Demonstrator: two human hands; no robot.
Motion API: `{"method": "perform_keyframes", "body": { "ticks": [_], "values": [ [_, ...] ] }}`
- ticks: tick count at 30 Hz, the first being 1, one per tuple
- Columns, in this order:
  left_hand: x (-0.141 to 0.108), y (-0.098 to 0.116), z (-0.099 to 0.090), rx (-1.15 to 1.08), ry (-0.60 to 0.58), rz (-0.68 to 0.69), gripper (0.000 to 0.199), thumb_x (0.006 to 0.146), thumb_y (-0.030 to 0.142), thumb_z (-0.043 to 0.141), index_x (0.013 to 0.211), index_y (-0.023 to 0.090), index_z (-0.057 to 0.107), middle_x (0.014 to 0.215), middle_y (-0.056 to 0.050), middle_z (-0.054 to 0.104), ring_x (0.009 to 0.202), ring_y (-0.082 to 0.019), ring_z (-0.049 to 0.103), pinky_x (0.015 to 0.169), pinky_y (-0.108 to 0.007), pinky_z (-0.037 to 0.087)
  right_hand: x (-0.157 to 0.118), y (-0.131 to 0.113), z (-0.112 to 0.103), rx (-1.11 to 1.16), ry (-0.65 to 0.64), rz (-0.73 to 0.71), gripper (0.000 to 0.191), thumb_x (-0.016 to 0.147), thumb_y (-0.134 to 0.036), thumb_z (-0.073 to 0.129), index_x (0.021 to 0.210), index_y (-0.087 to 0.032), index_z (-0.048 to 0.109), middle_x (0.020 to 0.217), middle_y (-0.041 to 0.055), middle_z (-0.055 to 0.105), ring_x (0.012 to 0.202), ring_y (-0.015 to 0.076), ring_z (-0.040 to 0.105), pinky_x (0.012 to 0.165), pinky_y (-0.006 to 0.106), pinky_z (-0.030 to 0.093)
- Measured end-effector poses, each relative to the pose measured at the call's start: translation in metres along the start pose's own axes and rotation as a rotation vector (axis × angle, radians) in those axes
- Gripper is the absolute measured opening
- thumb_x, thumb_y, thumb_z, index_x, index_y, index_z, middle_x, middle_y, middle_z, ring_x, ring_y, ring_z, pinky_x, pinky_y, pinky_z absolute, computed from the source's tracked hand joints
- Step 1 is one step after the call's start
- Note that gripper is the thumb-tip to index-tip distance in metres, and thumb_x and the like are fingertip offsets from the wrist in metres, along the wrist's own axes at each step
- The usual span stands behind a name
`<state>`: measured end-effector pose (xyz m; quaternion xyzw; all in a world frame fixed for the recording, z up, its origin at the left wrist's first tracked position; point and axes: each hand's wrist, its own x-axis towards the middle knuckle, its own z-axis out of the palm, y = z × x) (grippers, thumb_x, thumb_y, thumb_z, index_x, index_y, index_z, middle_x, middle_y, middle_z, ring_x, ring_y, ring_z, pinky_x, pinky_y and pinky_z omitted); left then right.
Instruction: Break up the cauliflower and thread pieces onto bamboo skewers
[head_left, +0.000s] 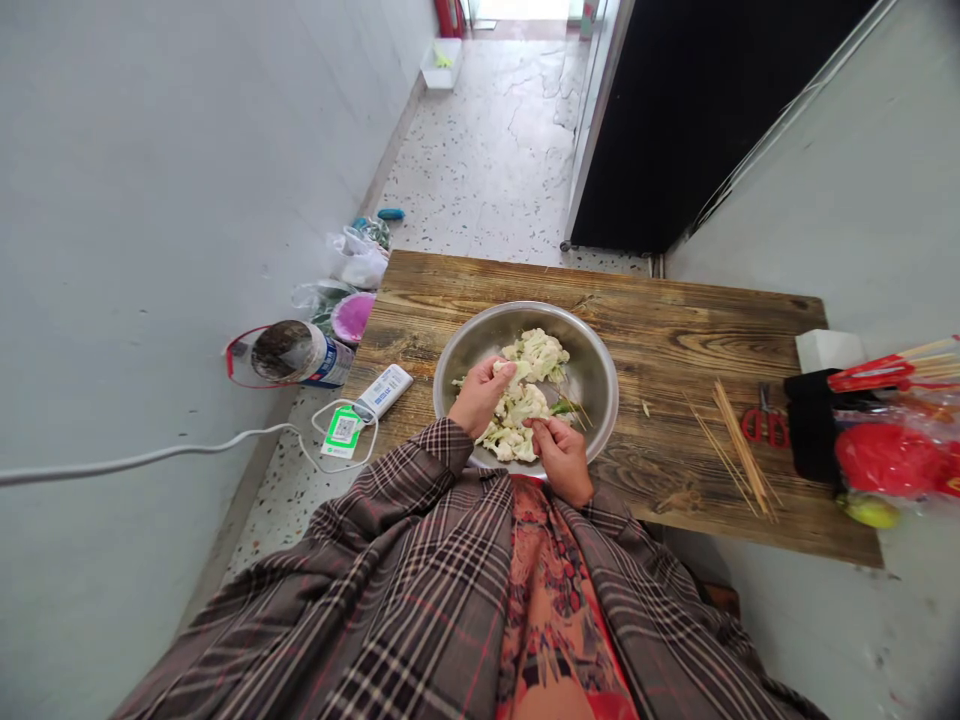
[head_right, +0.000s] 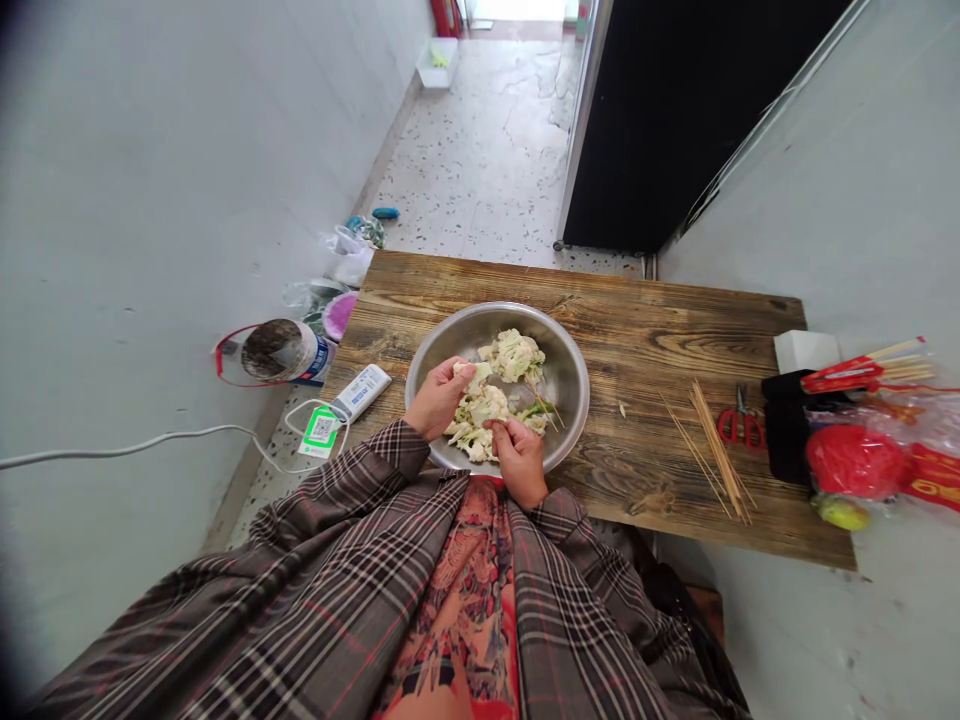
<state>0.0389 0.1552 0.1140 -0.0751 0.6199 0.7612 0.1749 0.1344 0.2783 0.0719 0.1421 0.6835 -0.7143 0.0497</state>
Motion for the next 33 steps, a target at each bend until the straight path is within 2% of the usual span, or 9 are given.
{"method": "perform_keyframes", "body": {
  "ticks": [9,19,27,33],
  "values": [
    [-0.004,0.006,-0.005,0.032,-0.077,-0.057,0.034,0.073,0.044,0.069,0.071,0.016,0.051,0.06,0.005,0.044,0.055,-0.007,0.035,0.054,-0.02,0.03,-0.007,-0.012,-0.001,-0.06,0.003,0.008,0.037,0.085,-0.046,0.053,0.08,-0.014,0.07,0.05,-0.0038,0.048,0.047,0.0102,0.042,0.049,0.024,0.033],
    [-0.017,-0.005,-0.006,0.18,-0.133,-0.068,0.032,0.076,0.044,0.065,0.07,0.015,0.053,0.061,0.004,0.045,0.058,-0.008,0.036,0.054,-0.021,0.029,-0.005,-0.01,-0.004,-0.082,-0.014,0.005,0.04,0.086,-0.049,0.052,0.079,-0.013,0.07,0.05,-0.0039,0.048,0.048,0.0099,0.042,0.05,0.024,0.033],
    [-0.014,-0.003,-0.013,0.25,-0.076,-0.023,0.028,0.076,0.041,0.065,0.071,0.014,0.057,0.063,0.004,0.045,0.06,-0.008,0.036,0.057,-0.021,0.028,-0.001,-0.011,-0.005,0.051,-0.136,0.143,0.045,0.08,-0.056,0.056,0.087,-0.014,0.069,0.054,-0.0041,0.051,0.04,0.0074,0.038,0.041,0.022,0.029],
    [-0.017,-0.003,-0.01,0.21,-0.001,-0.034,0.032,0.073,0.043,0.067,0.064,0.014,0.057,0.059,0.004,0.042,0.057,-0.008,0.033,0.055,-0.021,0.026,-0.008,-0.001,-0.008,0.038,-0.132,0.125,0.044,0.082,-0.054,0.056,0.095,-0.015,0.069,0.055,-0.0042,0.052,0.042,0.0081,0.04,0.043,0.022,0.031]
  ]
}}
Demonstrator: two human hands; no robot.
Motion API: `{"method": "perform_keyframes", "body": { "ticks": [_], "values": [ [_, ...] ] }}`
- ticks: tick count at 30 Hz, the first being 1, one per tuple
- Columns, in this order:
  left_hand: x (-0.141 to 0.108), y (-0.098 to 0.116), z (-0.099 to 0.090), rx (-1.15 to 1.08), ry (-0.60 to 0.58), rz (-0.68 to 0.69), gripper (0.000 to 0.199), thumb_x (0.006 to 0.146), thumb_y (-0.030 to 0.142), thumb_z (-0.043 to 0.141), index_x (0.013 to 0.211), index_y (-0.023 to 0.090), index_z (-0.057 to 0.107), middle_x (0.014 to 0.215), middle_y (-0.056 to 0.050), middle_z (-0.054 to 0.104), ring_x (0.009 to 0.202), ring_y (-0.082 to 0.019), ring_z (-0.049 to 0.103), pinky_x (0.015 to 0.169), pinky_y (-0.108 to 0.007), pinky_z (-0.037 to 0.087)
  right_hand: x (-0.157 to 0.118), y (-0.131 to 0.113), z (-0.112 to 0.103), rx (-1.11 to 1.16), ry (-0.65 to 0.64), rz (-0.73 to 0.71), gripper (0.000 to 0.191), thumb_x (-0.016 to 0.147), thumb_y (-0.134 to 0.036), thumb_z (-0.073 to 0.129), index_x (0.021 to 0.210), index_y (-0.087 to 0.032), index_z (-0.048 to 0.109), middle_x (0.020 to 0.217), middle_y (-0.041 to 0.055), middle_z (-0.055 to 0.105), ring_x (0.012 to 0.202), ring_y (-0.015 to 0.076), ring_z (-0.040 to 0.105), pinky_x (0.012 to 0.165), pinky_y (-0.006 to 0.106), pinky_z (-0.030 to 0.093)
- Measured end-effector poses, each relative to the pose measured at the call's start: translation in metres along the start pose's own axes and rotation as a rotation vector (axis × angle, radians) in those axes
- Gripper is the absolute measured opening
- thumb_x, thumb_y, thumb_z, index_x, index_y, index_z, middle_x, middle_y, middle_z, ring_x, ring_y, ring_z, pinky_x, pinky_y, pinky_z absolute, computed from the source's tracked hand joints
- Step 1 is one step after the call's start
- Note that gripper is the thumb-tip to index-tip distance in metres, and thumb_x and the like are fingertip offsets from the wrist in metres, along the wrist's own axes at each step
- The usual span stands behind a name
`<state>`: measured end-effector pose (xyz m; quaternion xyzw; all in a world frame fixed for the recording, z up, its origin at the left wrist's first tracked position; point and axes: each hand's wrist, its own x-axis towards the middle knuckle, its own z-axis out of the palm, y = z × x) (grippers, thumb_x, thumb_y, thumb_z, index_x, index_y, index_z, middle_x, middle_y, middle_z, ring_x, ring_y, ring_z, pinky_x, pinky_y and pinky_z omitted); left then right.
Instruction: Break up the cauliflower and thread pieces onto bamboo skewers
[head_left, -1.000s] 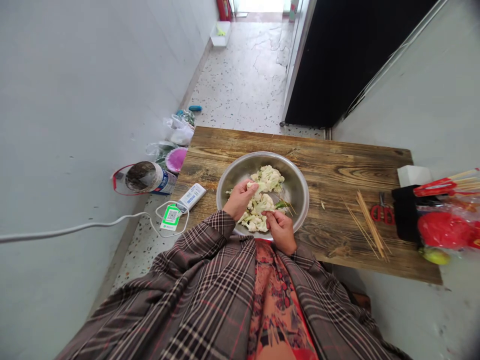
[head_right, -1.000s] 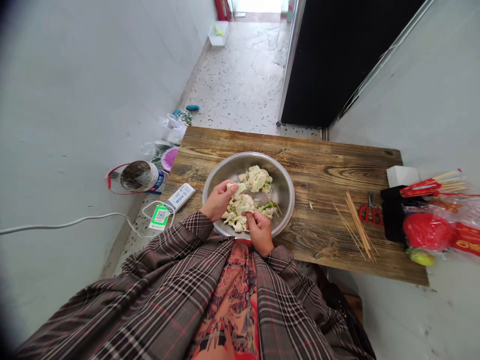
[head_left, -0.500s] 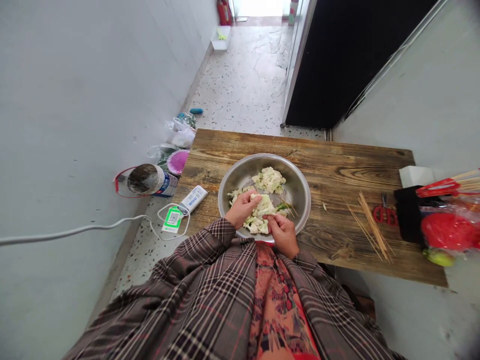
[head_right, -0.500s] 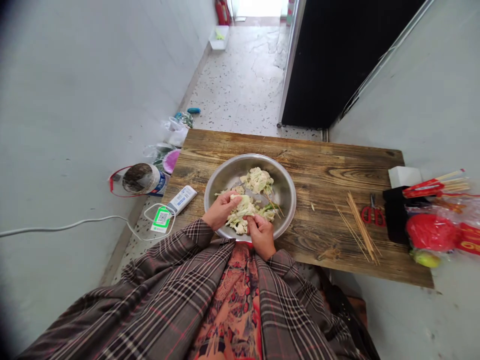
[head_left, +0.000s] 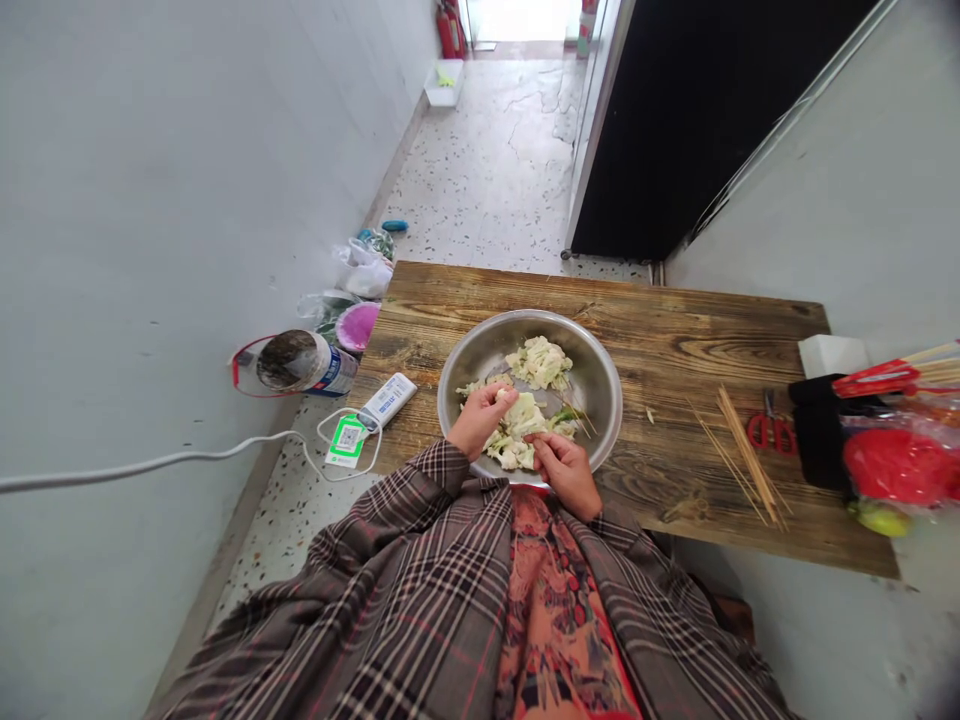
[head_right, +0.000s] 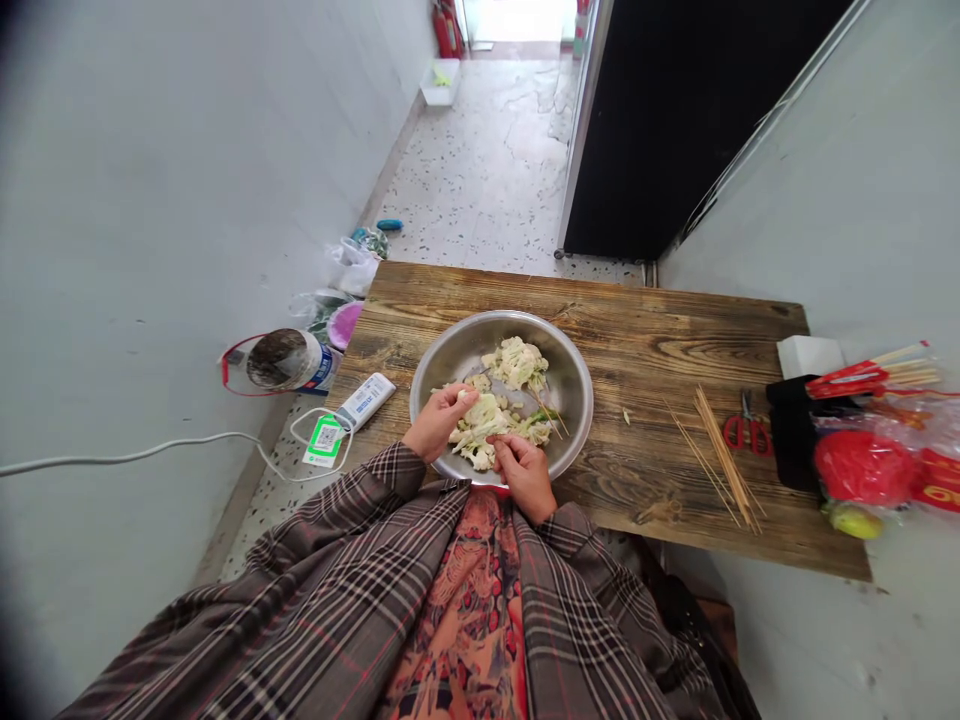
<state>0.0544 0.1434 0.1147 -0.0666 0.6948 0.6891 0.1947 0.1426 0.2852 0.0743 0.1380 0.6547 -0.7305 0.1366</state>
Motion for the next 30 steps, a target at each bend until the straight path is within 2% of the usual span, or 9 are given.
{"method": "perform_keyframes", "body": {
  "ticks": [5,13,20,24,30],
  "values": [
    [-0.0025,-0.0073,0.0007,-0.044,0.003,-0.04,0.033,0.073,0.044,0.067,0.063,0.014,0.056,0.059,0.003,0.044,0.057,-0.008,0.036,0.054,-0.021,0.029,0.0004,0.0036,0.0,-0.1,0.08,-0.102,0.037,0.085,-0.047,0.054,0.09,-0.014,0.071,0.053,-0.0038,0.049,0.05,0.0105,0.044,0.051,0.023,0.035],
    [-0.0045,-0.0085,0.0,-0.095,-0.054,-0.09,0.033,0.07,0.045,0.069,0.066,0.014,0.056,0.059,0.003,0.049,0.056,-0.008,0.04,0.052,-0.02,0.031,-0.0044,0.0003,0.0041,-0.228,0.116,-0.174,0.035,0.088,-0.043,0.05,0.084,-0.016,0.071,0.051,-0.0035,0.05,0.051,0.0116,0.046,0.053,0.024,0.035],
    [-0.0038,-0.0098,0.0027,-0.082,-0.074,-0.065,0.034,0.072,0.045,0.069,0.067,0.015,0.056,0.058,0.004,0.047,0.055,-0.007,0.038,0.053,-0.02,0.031,-0.0006,-0.0036,0.0045,-0.305,0.154,-0.253,0.033,0.089,-0.039,0.048,0.078,-0.017,0.071,0.055,-0.0017,0.052,0.054,0.0128,0.047,0.055,0.025,0.035],
    [-0.003,-0.0109,0.0031,-0.079,-0.066,-0.063,0.033,0.073,0.046,0.068,0.068,0.015,0.056,0.06,0.003,0.048,0.056,-0.008,0.04,0.054,-0.02,0.031,0.003,-0.0053,0.002,-0.306,0.147,-0.246,0.033,0.09,-0.038,0.048,0.078,-0.017,0.07,0.055,-0.0021,0.051,0.052,0.0122,0.046,0.055,0.025,0.034],
    [-0.0006,-0.0106,-0.0013,-0.021,-0.03,-0.018,0.032,0.073,0.044,0.068,0.066,0.014,0.058,0.059,0.003,0.046,0.056,-0.008,0.037,0.054,-0.021,0.029,0.0033,-0.0036,-0.0016,-0.275,0.069,-0.203,0.033,0.089,-0.04,0.049,0.084,-0.017,0.072,0.055,-0.0018,0.055,0.054,0.0125,0.05,0.056,0.024,0.037]
  ]
}}
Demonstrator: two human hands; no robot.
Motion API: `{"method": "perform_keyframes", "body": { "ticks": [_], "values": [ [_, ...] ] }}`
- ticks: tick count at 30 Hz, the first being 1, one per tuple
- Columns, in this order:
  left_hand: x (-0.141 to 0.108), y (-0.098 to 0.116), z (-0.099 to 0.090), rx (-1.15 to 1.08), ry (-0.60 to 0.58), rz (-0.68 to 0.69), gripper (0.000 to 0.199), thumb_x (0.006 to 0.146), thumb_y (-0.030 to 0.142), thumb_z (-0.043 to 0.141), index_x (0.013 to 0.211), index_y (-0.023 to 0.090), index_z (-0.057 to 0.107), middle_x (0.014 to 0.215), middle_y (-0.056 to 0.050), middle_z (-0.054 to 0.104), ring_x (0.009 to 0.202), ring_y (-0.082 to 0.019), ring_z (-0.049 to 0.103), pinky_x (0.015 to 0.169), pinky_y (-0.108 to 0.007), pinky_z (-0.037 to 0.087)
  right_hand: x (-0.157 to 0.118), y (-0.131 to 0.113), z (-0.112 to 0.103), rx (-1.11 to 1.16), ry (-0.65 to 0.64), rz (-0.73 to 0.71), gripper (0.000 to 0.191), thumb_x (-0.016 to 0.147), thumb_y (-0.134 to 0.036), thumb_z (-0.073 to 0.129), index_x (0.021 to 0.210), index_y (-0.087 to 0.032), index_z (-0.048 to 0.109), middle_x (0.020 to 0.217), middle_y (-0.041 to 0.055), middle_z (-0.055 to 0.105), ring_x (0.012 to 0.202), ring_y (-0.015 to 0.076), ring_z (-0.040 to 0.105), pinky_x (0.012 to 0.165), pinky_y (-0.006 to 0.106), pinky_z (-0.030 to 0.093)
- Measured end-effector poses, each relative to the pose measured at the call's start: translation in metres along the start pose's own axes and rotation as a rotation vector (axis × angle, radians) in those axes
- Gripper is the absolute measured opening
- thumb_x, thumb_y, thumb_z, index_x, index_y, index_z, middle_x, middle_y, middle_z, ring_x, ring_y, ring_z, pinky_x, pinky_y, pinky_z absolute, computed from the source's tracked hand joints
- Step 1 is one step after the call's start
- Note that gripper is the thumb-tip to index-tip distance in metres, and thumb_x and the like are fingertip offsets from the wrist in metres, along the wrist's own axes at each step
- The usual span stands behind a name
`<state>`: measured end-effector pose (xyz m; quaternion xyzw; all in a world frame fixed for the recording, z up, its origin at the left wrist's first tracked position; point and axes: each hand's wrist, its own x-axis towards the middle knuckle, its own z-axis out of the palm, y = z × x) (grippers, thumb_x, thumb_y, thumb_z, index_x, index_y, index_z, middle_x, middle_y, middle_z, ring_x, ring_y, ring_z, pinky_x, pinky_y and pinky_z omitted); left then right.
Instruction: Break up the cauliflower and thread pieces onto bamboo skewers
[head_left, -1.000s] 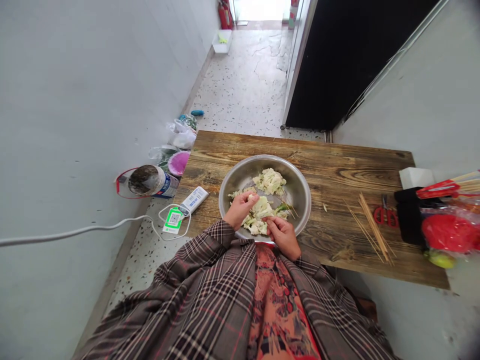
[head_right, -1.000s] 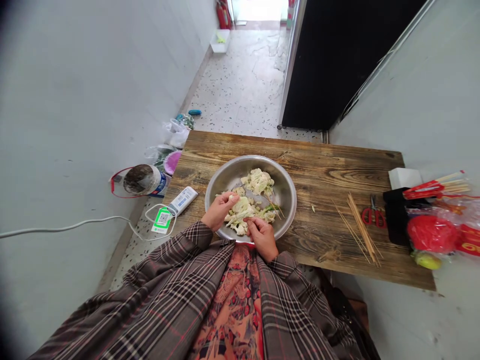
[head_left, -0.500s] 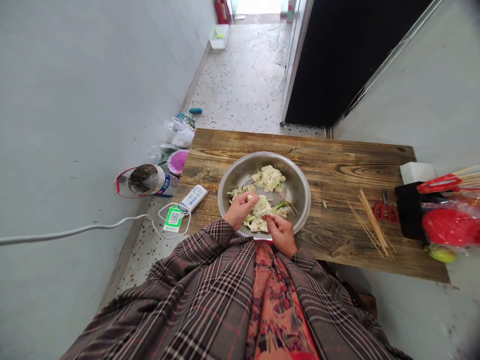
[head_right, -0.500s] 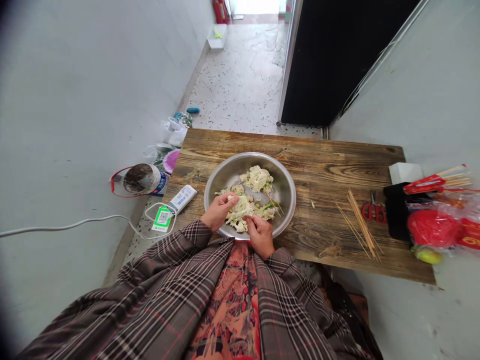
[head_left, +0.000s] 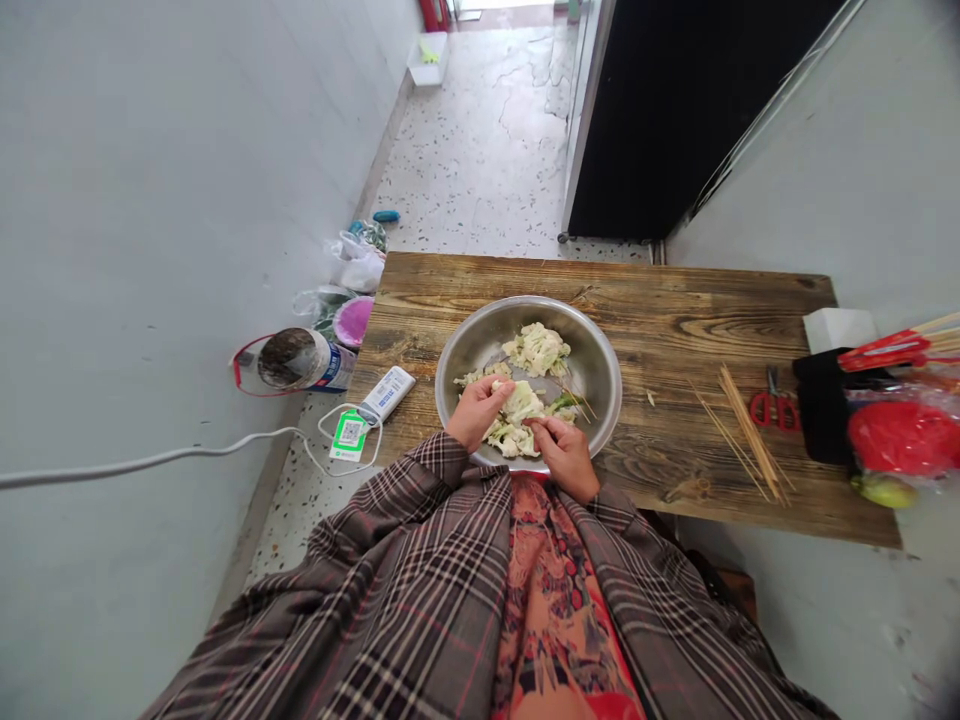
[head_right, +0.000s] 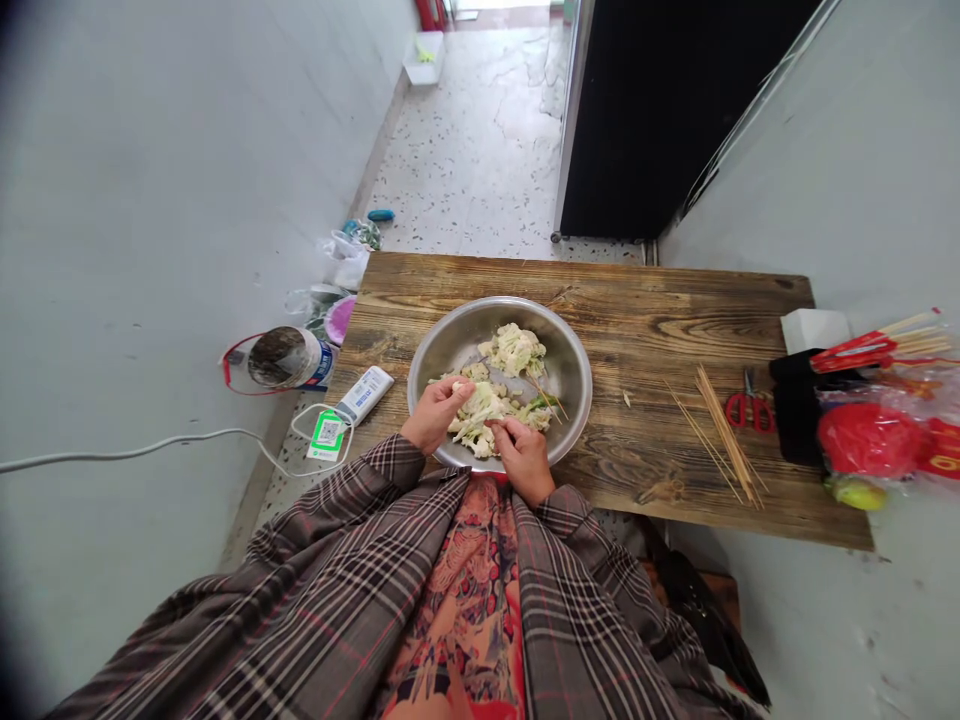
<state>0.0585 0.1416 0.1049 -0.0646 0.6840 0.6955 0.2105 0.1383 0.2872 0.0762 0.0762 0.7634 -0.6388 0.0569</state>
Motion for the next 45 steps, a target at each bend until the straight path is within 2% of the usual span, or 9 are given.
{"method": "perform_keyframes", "body": {
  "ticks": [5,8,12,16,23,27,32,40,45],
  "values": [
    [0.0,0.0,0.002,-0.025,0.029,-0.023,0.033,0.071,0.043,0.07,0.062,0.014,0.057,0.059,0.003,0.046,0.057,-0.007,0.037,0.055,-0.021,0.03,-0.001,0.004,0.0,0.013,0.025,0.045,0.033,0.088,-0.039,0.051,0.091,-0.015,0.073,0.055,-0.0023,0.054,0.052,0.0118,0.048,0.055,0.024,0.037],
    [0.004,0.001,0.0,-0.047,-0.011,-0.052,0.03,0.072,0.044,0.069,0.078,0.015,0.065,0.074,0.001,0.059,0.066,-0.009,0.049,0.063,-0.021,0.037,0.003,0.009,-0.005,0.038,0.056,0.047,0.033,0.087,-0.04,0.052,0.091,-0.015,0.072,0.055,-0.0028,0.051,0.053,0.0113,0.046,0.054,0.024,0.036],
    [0.016,-0.006,-0.019,-0.074,-0.005,-0.091,0.042,0.076,0.05,0.064,0.102,0.017,0.064,0.101,-0.006,0.065,0.082,-0.012,0.061,0.073,-0.024,0.043,0.006,0.018,-0.026,0.126,0.171,0.102,0.035,0.086,-0.042,0.052,0.093,-0.013,0.071,0.055,-0.0042,0.047,0.053,0.0102,0.042,0.054,0.023,0.034],
    [0.031,-0.033,-0.044,0.027,0.099,-0.121,0.038,0.075,0.047,0.064,0.095,0.014,0.063,0.087,-0.006,0.066,0.073,-0.012,0.061,0.068,-0.025,0.044,0.005,0.028,-0.05,0.111,0.288,0.149,0.037,0.084,-0.045,0.054,0.096,-0.013,0.07,0.056,-0.0041,0.047,0.051,0.0097,0.04,0.051,0.023,0.032],
    [0.051,-0.086,-0.058,0.77,0.041,0.053,0.015,0.078,0.022,0.054,0.084,0.014,0.065,0.078,-0.005,0.063,0.075,-0.017,0.056,0.074,-0.031,0.044,0.0,0.035,-0.051,0.1,0.258,0.181,0.038,0.084,-0.045,0.055,0.093,-0.012,0.07,0.056,-0.0042,0.047,0.051,0.0095,0.04,0.051,0.023,0.03],
    [0.053,-0.091,-0.046,1.2,-0.097,0.262,0.021,0.078,0.015,0.052,0.092,0.013,0.067,0.092,-0.012,0.061,0.09,-0.023,0.054,0.083,-0.037,0.041,-0.001,0.034,-0.042,0.082,0.2,0.196,0.039,0.084,-0.046,0.054,0.092,-0.011,0.07,0.055,-0.0037,0.049,0.051,0.0103,0.042,0.051,0.023,0.031],
    [0.052,-0.09,-0.029,1.467,-0.232,0.344,0.021,0.082,0.013,0.047,0.086,0.011,0.068,0.093,-0.018,0.059,0.099,-0.03,0.05,0.084,-0.042,0.037,-0.001,0.034,-0.04,0.023,0.143,0.178,0.04,0.085,-0.046,0.051,0.092,-0.012,0.071,0.055,-0.0031,0.05,0.052,0.0113,0.045,0.053,0.024,0.034],
    [0.056,-0.096,-0.031,1.418,-0.217,0.339,0.022,0.082,0.01,0.045,0.081,0.011,0.066,0.092,-0.019,0.06,0.099,-0.031,0.05,0.084,-0.044,0.035,0.001,0.031,-0.037,0.006,0.136,0.161,0.039,0.086,-0.045,0.05,0.092,-0.012,0.071,0.055,-0.0031,0.05,0.053,0.0116,0.046,0.054,0.024,0.035],
    [0.062,-0.082,-0.043,0.712,-0.001,0.104,0.01,0.067,0.018,0.066,0.075,0.015,0.06,0.08,-0.007,0.06,0.081,-0.021,0.055,0.075,-0.034,0.043,0.001,0.03,-0.042,0.006,0.159,0.181,0.038,0.086,-0.044,0.051,0.092,-0.012,0.071,0.055,-0.0028,0.05,0.052,0.0116,0.046,0.054,0.024,0.035]
  ]
}}
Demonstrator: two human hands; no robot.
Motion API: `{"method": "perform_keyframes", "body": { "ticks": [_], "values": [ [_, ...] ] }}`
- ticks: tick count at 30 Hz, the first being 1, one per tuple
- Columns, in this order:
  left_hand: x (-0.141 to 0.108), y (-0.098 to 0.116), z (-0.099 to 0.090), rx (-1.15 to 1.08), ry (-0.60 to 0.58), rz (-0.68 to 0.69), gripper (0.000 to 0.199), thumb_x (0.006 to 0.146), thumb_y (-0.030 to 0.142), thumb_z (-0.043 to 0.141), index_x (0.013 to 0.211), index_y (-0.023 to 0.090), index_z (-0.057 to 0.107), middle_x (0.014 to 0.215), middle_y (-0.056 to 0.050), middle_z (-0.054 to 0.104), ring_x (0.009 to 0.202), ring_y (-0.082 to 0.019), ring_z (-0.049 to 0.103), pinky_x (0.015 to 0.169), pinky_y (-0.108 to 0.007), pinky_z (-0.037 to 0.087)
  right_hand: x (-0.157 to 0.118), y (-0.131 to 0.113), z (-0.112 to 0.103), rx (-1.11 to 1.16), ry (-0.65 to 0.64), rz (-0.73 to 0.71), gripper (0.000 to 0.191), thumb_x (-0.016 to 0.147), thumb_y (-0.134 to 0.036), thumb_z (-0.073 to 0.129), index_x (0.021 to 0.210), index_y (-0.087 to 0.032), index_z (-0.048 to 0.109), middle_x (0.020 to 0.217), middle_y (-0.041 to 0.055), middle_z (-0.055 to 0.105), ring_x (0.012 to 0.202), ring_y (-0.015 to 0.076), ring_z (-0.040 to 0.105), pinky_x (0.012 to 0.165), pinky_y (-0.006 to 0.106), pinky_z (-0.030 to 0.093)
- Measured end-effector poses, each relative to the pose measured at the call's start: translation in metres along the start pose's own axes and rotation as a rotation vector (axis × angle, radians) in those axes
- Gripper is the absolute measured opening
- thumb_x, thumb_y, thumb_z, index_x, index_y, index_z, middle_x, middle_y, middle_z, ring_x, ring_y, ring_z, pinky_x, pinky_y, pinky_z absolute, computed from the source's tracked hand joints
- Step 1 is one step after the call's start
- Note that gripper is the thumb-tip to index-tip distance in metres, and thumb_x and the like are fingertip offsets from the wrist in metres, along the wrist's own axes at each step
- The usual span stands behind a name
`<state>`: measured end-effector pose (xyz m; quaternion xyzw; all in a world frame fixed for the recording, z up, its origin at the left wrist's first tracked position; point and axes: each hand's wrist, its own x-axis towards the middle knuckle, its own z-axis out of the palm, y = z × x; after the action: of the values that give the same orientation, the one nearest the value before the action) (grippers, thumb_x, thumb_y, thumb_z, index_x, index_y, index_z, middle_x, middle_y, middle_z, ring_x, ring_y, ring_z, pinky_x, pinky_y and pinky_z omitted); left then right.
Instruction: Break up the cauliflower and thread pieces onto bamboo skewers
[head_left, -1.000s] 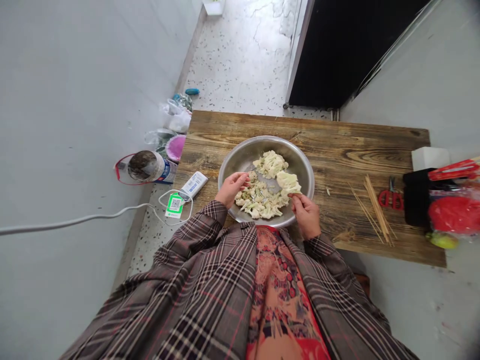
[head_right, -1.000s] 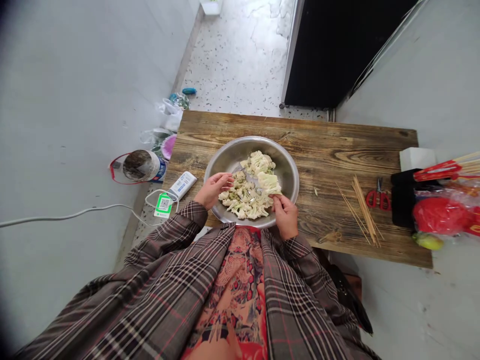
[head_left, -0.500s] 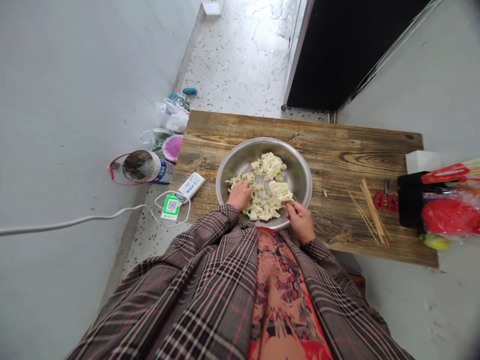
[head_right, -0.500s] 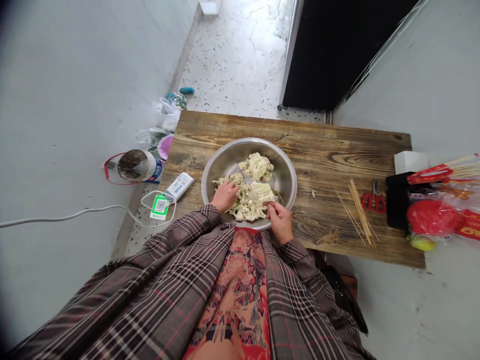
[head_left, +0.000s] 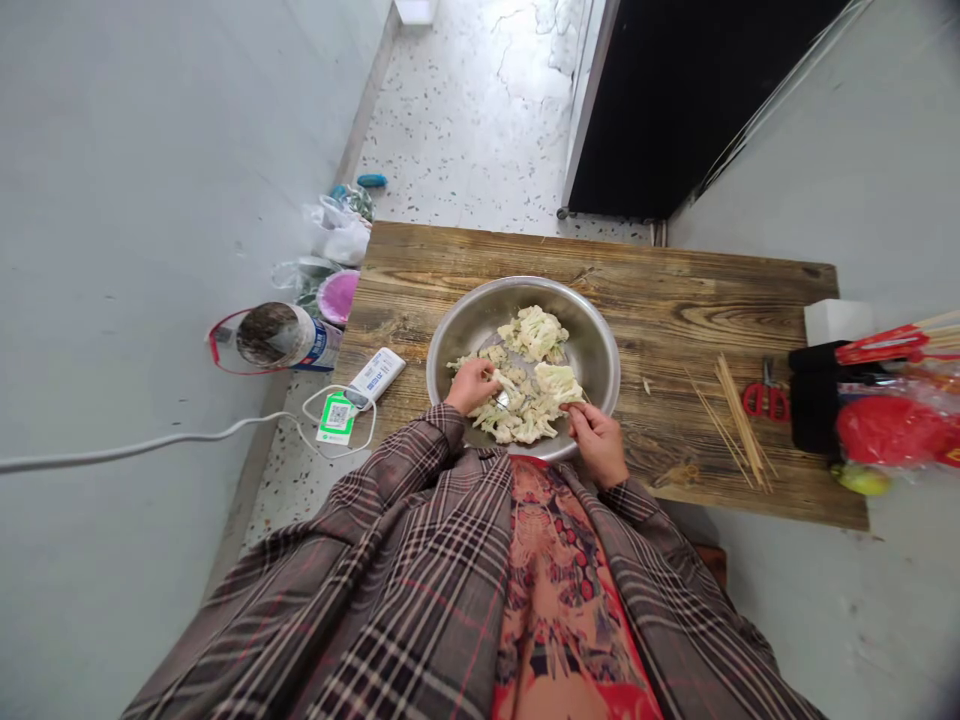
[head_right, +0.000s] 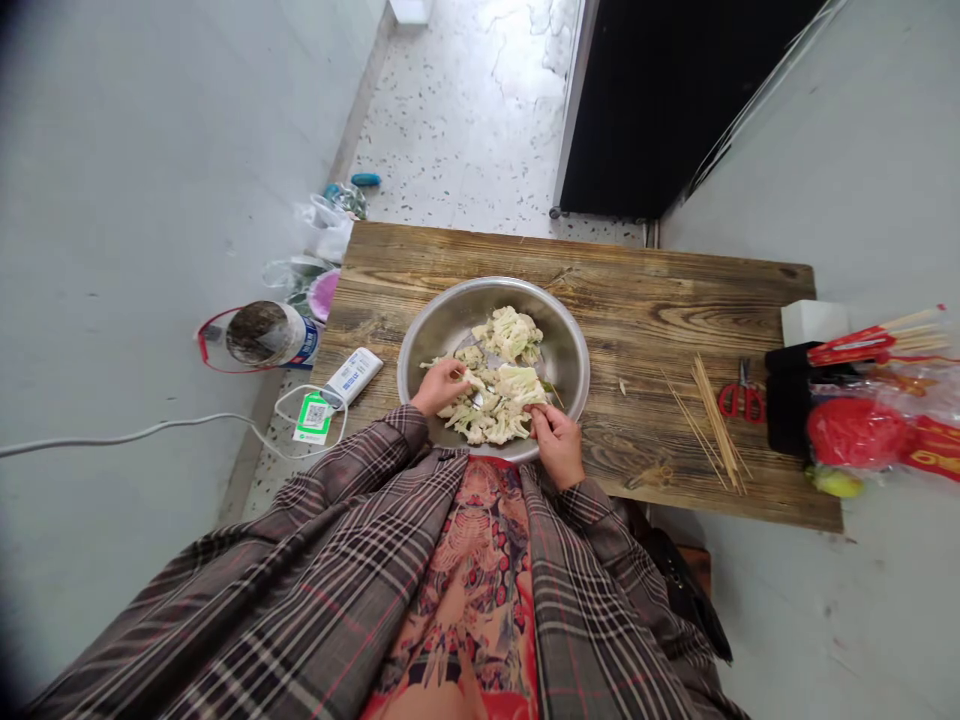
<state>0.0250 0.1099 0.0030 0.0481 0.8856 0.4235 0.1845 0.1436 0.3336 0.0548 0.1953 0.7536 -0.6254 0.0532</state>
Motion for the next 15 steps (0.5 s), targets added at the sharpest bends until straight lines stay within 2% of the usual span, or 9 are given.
{"method": "perform_keyframes", "body": {
  "ticks": [3,5,7,12,15],
  "values": [
    [0.001,0.011,-0.012,-0.635,0.01,-0.215,0.027,0.064,0.029,0.073,0.081,0.016,0.056,0.075,-0.001,0.058,0.067,-0.012,0.055,0.062,-0.026,0.044,0.0,0.001,0.0,0.013,-0.006,-0.003,0.038,0.086,-0.044,0.051,0.093,-0.012,0.071,0.055,-0.0029,0.05,0.052,0.0113,0.045,0.053,0.024,0.034],
    [0.0,0.022,-0.019,-0.886,-0.009,-0.265,0.036,0.061,0.03,0.078,0.084,0.015,0.055,0.078,0.0,0.059,0.067,-0.01,0.057,0.062,-0.024,0.046,0.0,-0.001,0.001,0.022,-0.024,-0.013,0.038,0.087,-0.044,0.051,0.093,-0.012,0.071,0.055,-0.0031,0.05,0.052,0.0111,0.044,0.053,0.024,0.034],
    [-0.003,0.034,-0.024,-0.99,-0.019,-0.274,0.04,0.06,0.028,0.079,0.088,0.015,0.055,0.08,0.0,0.061,0.068,-0.01,0.061,0.062,-0.023,0.048,-0.002,-0.004,0.003,0.021,-0.049,-0.028,0.038,0.087,-0.044,0.051,0.093,-0.013,0.071,0.055,-0.0032,0.049,0.052,0.0109,0.044,0.053,0.024,0.034],
    [-0.011,0.058,-0.031,-1.057,-0.058,-0.265,0.05,0.068,0.027,0.075,0.113,0.019,0.054,0.078,-0.001,0.064,0.071,-0.013,0.065,0.062,-0.023,0.05,-0.007,-0.016,0.006,-0.017,-0.118,-0.064,0.036,0.088,-0.044,0.051,0.095,-0.015,0.072,0.056,-0.0028,0.05,0.053,0.0113,0.046,0.055,0.024,0.036],
    [-0.015,0.067,-0.032,-1.089,-0.092,-0.277,0.042,0.069,0.03,0.073,0.105,0.017,0.056,0.078,-0.003,0.066,0.071,-0.013,0.066,0.067,-0.026,0.051,-0.01,-0.019,0.006,-0.046,-0.14,-0.095,0.035,0.089,-0.043,0.05,0.095,-0.015,0.072,0.057,-0.0024,0.051,0.055,0.0119,0.047,0.057,0.024,0.037]
  ]
}}
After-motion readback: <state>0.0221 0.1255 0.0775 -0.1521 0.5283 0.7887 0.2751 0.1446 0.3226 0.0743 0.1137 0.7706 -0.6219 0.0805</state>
